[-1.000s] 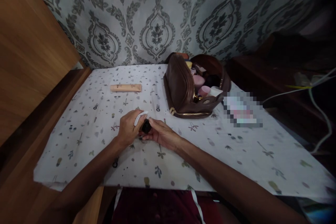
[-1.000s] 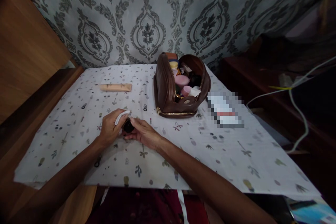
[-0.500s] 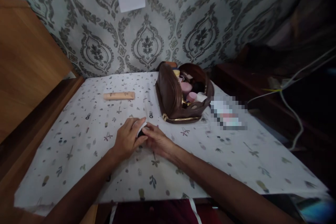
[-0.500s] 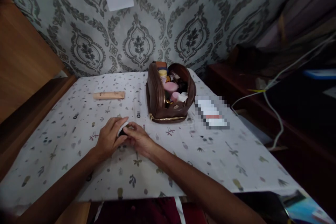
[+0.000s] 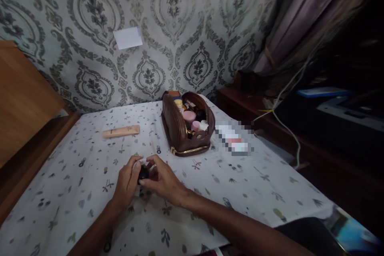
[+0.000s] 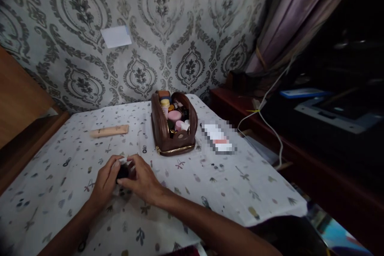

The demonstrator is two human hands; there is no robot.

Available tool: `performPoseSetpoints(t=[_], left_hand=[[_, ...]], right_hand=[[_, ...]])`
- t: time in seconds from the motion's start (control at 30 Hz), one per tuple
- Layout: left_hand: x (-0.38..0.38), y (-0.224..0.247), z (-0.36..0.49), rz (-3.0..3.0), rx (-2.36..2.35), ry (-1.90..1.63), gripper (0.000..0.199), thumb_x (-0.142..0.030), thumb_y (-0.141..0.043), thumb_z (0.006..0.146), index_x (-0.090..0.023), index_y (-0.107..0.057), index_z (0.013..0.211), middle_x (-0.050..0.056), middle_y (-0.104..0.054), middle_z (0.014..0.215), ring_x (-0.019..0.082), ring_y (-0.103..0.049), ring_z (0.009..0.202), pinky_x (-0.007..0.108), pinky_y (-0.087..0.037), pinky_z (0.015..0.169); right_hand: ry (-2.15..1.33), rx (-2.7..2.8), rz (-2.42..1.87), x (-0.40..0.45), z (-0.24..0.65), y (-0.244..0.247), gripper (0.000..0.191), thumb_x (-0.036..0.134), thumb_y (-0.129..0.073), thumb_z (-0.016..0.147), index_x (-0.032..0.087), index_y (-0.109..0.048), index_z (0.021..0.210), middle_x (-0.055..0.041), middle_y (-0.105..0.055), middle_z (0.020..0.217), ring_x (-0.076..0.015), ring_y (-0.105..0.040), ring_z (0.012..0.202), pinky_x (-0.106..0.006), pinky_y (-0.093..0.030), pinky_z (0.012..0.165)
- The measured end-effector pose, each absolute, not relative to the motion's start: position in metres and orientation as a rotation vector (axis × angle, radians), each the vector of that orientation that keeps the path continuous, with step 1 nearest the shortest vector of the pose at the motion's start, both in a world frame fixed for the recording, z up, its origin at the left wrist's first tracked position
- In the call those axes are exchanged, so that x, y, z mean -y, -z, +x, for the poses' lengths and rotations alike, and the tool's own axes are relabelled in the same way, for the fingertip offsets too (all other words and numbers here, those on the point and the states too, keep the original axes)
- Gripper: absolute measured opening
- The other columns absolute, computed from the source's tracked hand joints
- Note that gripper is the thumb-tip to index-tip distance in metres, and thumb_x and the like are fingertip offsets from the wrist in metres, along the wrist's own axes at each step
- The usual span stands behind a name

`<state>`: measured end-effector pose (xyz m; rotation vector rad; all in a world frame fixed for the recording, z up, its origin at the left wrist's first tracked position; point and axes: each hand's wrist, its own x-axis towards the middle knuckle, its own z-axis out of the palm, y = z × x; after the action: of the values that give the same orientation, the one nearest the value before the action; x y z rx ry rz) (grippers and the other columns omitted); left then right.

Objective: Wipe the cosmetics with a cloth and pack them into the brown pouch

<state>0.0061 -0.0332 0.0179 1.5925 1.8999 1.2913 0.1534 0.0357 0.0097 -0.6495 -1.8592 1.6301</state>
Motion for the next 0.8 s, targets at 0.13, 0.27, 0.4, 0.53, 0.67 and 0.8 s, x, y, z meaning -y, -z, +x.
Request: performPoseSetpoints(t=[0.13, 0.27, 0.4, 0.53, 0.67, 0.8], left_hand=[[0.033, -0.012, 0.008, 1.521, -1.885, -1.307, 0.041, -0.053, -0.035, 0.098, -0.019, -0.058, 0.102, 0.004, -0.066, 0.092, 0.02, -0.062, 0.086, 0.029, -0.049, 0.077], [0.033, -0.008, 0.008, 1.485, -1.888, -1.282, 0.045, -0.058, -0.034, 0.097, -0.02, -0.058, 0.102, 0.005, -0.065, 0.095, 0.021, -0.062, 0.09, 0.032, -0.049, 0.081], [0.032, -0.007, 0.009, 1.434, -1.888, -1.288, 0.05, -0.062, -0.032, 0.096, -0.02, -0.06, 0.102, 0.007, -0.066, 0.101, 0.023, -0.062, 0.097, 0.034, -0.048, 0.089], [0.031, -0.008, 0.009, 1.383, -1.924, -1.318, 0.053, -0.064, -0.032, 0.095, -0.02, -0.062, 0.102, 0.008, -0.067, 0.107, 0.025, -0.06, 0.105, 0.036, -0.047, 0.094], [0.031, -0.011, 0.009, 1.399, -1.941, -1.292, 0.051, -0.061, -0.034, 0.096, -0.021, -0.064, 0.103, 0.009, -0.068, 0.106, 0.026, -0.062, 0.103, 0.036, -0.048, 0.091], [0.03, -0.015, 0.012, 1.419, -1.934, -1.258, 0.049, -0.06, -0.037, 0.096, -0.021, -0.065, 0.101, 0.007, -0.069, 0.097, 0.025, -0.063, 0.096, 0.033, -0.049, 0.081]], right_hand=[[-1.356, 2.104, -0.672, -0.037, 0.159, -0.014, 0.051, 0.026, -0.084, 0.069, 0.026, -0.056, 0.113, 0.0004, -0.059, 0.104, -0.0171, -0.059, 0.087, -0.03, -0.049, 0.077], [-1.128, 2.334, -0.645, -0.041, 0.165, -0.012, 0.056, 0.025, -0.086, 0.068, 0.022, -0.059, 0.118, -0.0054, -0.062, 0.112, -0.0222, -0.062, 0.096, -0.034, -0.051, 0.083], [-1.094, 2.319, -0.562, -0.044, 0.177, -0.011, 0.048, 0.033, -0.083, 0.075, 0.02, -0.064, 0.118, -0.0072, -0.068, 0.108, -0.0222, -0.065, 0.096, -0.034, -0.051, 0.086], [-1.256, 2.122, -0.597, -0.047, 0.194, -0.014, 0.056, 0.037, -0.086, 0.071, 0.019, -0.068, 0.12, -0.0079, -0.072, 0.104, -0.0217, -0.067, 0.091, -0.033, -0.052, 0.082], [-1.332, 1.895, -0.598, -0.061, 0.219, -0.036, 0.048, 0.044, -0.081, 0.075, 0.023, -0.07, 0.116, -0.006, -0.073, 0.104, -0.0207, -0.066, 0.088, -0.033, -0.053, 0.078], [-1.022, 1.758, -0.775, -0.101, 0.246, -0.076, 0.044, 0.042, -0.078, 0.077, 0.023, -0.066, 0.116, -0.0047, -0.073, 0.105, -0.0218, -0.066, 0.093, -0.035, -0.052, 0.082]])
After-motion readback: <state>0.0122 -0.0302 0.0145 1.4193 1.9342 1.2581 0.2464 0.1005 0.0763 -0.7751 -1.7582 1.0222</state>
